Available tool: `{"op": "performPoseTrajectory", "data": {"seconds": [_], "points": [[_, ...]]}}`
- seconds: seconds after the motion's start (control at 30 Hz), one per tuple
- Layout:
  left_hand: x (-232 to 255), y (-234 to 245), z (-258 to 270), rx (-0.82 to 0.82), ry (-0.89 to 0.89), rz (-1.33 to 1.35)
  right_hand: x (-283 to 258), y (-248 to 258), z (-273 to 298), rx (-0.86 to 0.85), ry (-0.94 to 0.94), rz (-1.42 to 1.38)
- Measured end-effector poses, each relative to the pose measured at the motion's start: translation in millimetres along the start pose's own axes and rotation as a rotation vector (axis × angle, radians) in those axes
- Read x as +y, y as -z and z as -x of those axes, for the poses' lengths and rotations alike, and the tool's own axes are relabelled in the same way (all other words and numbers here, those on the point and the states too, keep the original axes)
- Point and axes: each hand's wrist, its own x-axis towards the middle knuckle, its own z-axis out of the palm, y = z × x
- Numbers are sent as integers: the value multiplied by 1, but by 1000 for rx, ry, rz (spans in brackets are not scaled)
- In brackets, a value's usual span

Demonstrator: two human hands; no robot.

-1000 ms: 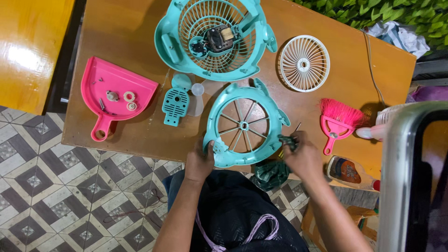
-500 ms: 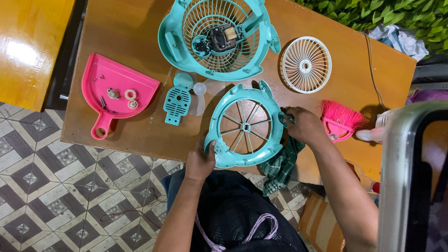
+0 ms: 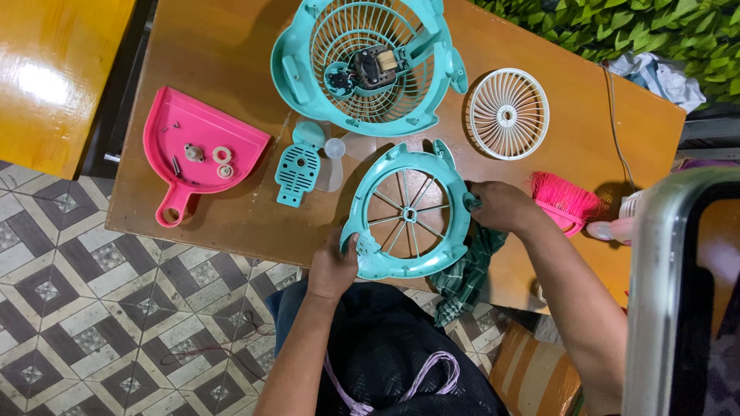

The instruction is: The person wipes several disassembled electric fan components on a table using a cloth. They clean the motor housing, fan blades, and both front and rear grilles, then place the parts back on the table.

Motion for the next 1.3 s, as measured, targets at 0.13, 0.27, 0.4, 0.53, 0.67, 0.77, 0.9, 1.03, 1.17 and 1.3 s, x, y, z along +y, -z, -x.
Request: {"op": "performPoseTrajectory", "data": {"seconds": [0.13,0.27,0.4,0.53,0.67,0.77,0.9,1.03,1.17,1.3], "points": [[-1,0,0,-2,20,25,4,5,10,189,58,-226],[4,4,-1,-26,12,51,-3,-1,9,293,82,-136],[8,5,-1,-54,56,0,-9,-16,-4,322,117,-33],[9,4,0,-45,70,-16,-6,-26,-11,304,127,76],[9,4,-1,14,-14,8,0,-23,-6,380,151,-45],[8,3,-1,-59,92,-12,9,-9,6,491,87,-328],[8,3,-1,-27,28,-32,-4,4,19,753,121,-370],[11,3,-2,-55,87,1,-49,0,21,830,288,-449],[13,4,-1,-58,111,29,-75,-1,14,846,304,-260],[13,3,-2,8,37,-5,-65,-5,16,937,378,102]]}}
